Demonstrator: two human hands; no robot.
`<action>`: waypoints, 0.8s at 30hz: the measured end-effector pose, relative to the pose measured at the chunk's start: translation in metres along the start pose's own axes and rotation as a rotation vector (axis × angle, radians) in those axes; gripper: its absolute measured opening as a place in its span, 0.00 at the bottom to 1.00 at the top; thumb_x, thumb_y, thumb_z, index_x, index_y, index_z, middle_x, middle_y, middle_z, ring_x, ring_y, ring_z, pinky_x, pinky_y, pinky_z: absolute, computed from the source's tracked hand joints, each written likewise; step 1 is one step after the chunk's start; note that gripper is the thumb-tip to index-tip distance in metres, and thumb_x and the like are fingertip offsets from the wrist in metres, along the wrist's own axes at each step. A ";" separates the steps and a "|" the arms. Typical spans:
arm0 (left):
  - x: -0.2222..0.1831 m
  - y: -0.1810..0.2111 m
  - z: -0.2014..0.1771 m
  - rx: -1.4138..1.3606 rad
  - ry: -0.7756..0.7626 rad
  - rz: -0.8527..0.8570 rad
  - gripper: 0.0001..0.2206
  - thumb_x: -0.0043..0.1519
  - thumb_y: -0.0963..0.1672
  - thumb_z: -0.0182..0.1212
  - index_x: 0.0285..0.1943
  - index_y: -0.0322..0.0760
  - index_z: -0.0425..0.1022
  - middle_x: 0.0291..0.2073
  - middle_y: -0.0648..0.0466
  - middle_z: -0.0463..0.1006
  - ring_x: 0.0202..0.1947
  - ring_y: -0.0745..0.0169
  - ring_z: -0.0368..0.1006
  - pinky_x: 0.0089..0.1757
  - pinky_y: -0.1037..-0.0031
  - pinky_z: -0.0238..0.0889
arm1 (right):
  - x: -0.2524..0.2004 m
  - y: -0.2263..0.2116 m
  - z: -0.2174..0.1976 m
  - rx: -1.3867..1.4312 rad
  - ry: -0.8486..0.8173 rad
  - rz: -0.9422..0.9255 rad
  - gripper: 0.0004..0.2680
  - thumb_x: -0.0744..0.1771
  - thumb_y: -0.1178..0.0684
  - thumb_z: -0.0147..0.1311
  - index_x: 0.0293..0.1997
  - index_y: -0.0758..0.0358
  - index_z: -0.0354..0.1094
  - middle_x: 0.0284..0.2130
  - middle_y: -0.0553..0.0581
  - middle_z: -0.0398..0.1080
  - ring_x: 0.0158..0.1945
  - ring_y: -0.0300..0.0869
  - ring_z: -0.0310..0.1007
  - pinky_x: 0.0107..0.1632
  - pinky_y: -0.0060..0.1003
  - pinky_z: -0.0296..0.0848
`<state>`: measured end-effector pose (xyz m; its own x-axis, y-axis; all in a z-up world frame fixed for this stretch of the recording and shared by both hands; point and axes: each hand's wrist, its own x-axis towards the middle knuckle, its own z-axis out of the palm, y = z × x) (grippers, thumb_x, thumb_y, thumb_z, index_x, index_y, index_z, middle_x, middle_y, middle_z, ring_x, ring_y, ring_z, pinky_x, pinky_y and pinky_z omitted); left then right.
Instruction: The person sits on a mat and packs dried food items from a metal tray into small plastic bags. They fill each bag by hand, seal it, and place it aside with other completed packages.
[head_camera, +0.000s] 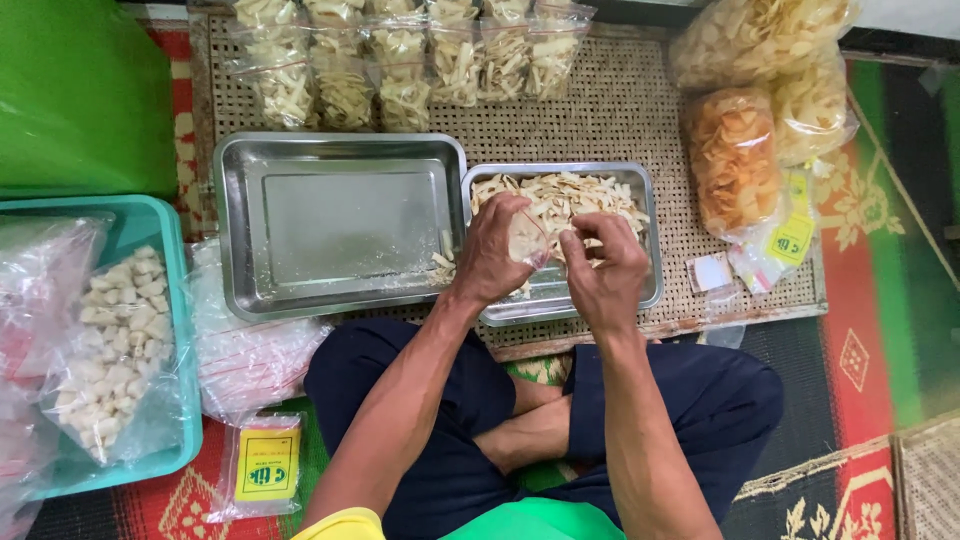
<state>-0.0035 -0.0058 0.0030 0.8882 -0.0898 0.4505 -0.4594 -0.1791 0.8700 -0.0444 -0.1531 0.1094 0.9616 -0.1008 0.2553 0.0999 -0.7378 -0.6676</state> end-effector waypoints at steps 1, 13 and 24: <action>-0.001 -0.002 0.002 -0.004 0.001 0.001 0.33 0.45 0.43 0.77 0.61 0.40 0.68 0.49 0.45 0.74 0.57 0.35 0.71 0.56 0.49 0.63 | -0.006 0.022 0.008 -0.004 0.001 0.000 0.06 0.69 0.59 0.60 0.49 0.69 0.74 0.40 0.63 0.74 0.45 0.51 0.77 0.38 0.38 0.82; 0.002 0.000 -0.008 -0.046 0.040 -0.008 0.34 0.43 0.42 0.77 0.61 0.37 0.68 0.48 0.44 0.74 0.55 0.35 0.71 0.55 0.49 0.63 | -0.058 0.047 0.092 -0.244 -0.350 0.237 0.16 0.61 0.55 0.61 0.49 0.78 0.71 0.44 0.78 0.68 0.50 0.76 0.70 0.48 0.72 0.72; 0.001 -0.008 0.000 -0.007 0.060 -0.019 0.33 0.45 0.45 0.80 0.60 0.37 0.69 0.48 0.45 0.74 0.54 0.38 0.73 0.55 0.53 0.64 | -0.070 0.118 0.069 0.097 -0.119 0.493 0.03 0.65 0.55 0.63 0.40 0.55 0.78 0.25 0.55 0.78 0.32 0.45 0.82 0.33 0.40 0.78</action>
<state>0.0009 -0.0044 -0.0033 0.8950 -0.0275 0.4452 -0.4429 -0.1734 0.8796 -0.0828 -0.1869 -0.0351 0.9224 -0.3397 -0.1836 -0.3544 -0.5562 -0.7517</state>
